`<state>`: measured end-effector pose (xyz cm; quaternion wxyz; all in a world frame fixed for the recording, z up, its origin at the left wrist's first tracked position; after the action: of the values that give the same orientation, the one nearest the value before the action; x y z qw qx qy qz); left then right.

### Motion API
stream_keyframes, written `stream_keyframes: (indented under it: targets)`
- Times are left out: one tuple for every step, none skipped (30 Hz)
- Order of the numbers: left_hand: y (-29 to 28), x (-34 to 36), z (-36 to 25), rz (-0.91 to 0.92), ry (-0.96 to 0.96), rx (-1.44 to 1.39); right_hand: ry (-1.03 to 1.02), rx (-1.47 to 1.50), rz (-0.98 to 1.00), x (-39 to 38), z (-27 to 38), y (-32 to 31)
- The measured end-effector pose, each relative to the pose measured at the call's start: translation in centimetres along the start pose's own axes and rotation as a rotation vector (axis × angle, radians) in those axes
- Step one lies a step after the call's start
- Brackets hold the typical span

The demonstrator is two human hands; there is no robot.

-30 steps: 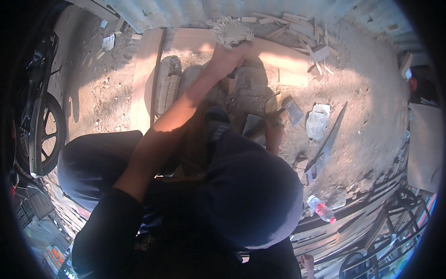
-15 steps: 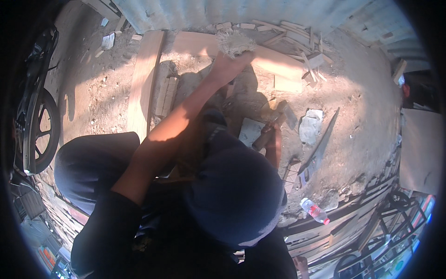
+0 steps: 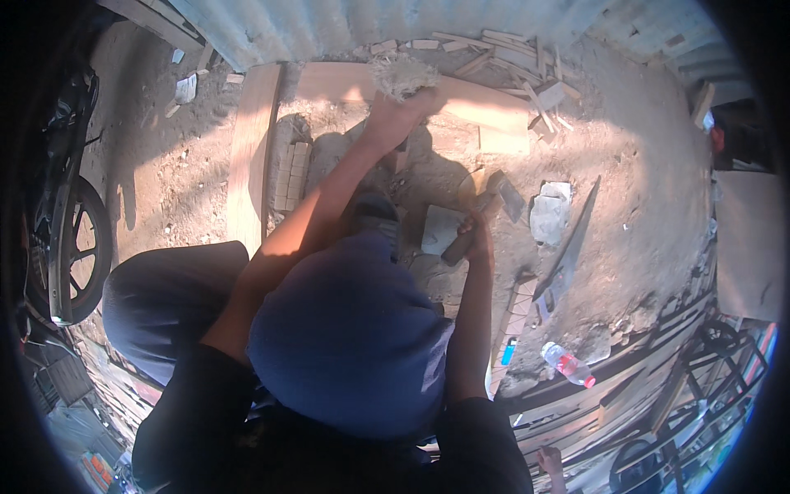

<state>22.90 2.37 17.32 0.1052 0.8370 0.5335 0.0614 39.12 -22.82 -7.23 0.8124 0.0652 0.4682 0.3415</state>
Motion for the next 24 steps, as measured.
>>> stream_keyframes:
  targets:
    - [0.5,-0.1,-0.1,0.024,-0.04,0.027,-0.016,0.015,-0.006,-0.3,0.1,-0.5]
    - [0.7,-0.1,-0.2,0.049,-0.079,0.055,-0.02,0.011,-0.018,-0.5,0.1,-0.8]
    - [0.6,-0.3,-0.1,0.055,-0.073,0.048,-0.014,0.002,-0.022,-0.4,0.1,-0.3]
    - [0.5,-0.5,-0.1,0.06,-0.068,0.04,-0.008,-0.007,-0.026,-0.4,0.0,0.3]
    - [0.4,-0.5,0.2,0.057,-0.019,-0.008,0.013,0.005,-0.035,-0.5,-0.2,0.8]
    - [0.5,-0.5,0.2,0.058,0.032,-0.06,0.03,0.017,-0.046,-0.6,-0.3,1.0]
    - [0.5,-0.4,0.2,0.068,0.048,-0.053,0.05,0.027,-0.054,-0.7,-0.7,1.0]
    - [0.4,-0.2,0.2,0.077,0.064,-0.046,0.044,0.003,-0.065,-1.0,-0.9,1.0]
    - [0.5,-0.2,0.2,0.084,0.081,-0.038,0.04,-0.022,-0.075,-1.3,-1.2,1.1]
    - [0.6,-0.2,0.4,0.052,0.048,-0.081,0.033,-0.047,-0.089,-1.4,-1.5,0.6]
    - [0.6,-0.3,0.3,0.019,0.015,-0.123,0.045,-0.039,-0.084,-1.3,-1.9,0.3]
    - [0.6,-0.4,0.3,-0.016,-0.018,-0.165,0.057,-0.032,-0.078,-1.2,-2.3,0.1]
    - [0.5,-0.4,0.7,0.012,-0.06,-0.108,0.069,-0.026,-0.071,-1.1,-2.8,-0.1]
    - [0.1,-0.2,0.9,0.037,-0.099,-0.05,0.064,-0.04,-0.084,-1.2,-3.0,0.1]
    - [-0.2,-0.1,1.2,0.062,-0.137,0.007,0.058,-0.053,-0.097,-1.3,-3.5,0.4]
    - [-0.3,-0.1,1.1,0.051,-0.128,0.019,0.051,-0.067,-0.107,-1.3,-3.8,0.6]
    - [-0.5,-0.1,1.0,0.04,-0.119,0.031,0.037,-0.073,-0.127,-1.3,-3.8,0.7]
    - [-0.5,0.0,1.0,0.028,-0.111,0.042,0.023,-0.079,-0.148,-1.3,-3.7,0.7]
    - [-0.6,-0.1,0.9,0.009,-0.103,-0.004,0.012,-0.084,-0.165,-1.5,-3.8,1.1]
    - [-0.3,-0.3,0.9,-0.01,-0.094,-0.051,0.006,-0.073,-0.147,-1.7,-3.8,1.5]
    - [-0.3,-0.3,0.9,-0.02,-0.079,-0.078,0.001,-0.062,-0.13,-2.1,-3.7,1.8]
    - [-0.4,-0.4,0.7,-0.036,-0.06,-0.104,-0.004,-0.054,-0.108,-2.2,-3.6,2.2]
    - [-0.7,-0.4,0.7,-0.043,-0.034,-0.111,0.009,-0.07,-0.103,-1.9,-3.8,2.1]
    - [-1.1,-0.4,0.6,-0.05,-0.007,-0.116,0.022,-0.085,-0.097,-1.5,-4.1,2.0]
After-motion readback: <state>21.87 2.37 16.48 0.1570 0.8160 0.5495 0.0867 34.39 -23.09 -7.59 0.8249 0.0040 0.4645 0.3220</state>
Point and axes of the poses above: each hand's wrist, its own x-axis towards the middle knuckle, its own y-axis out of the palm, z = x × y, the point moved 5 cm from there along x, towards the middle knuckle, and after that the axes turned 7 degrees about -x, right-handed, at the moved point
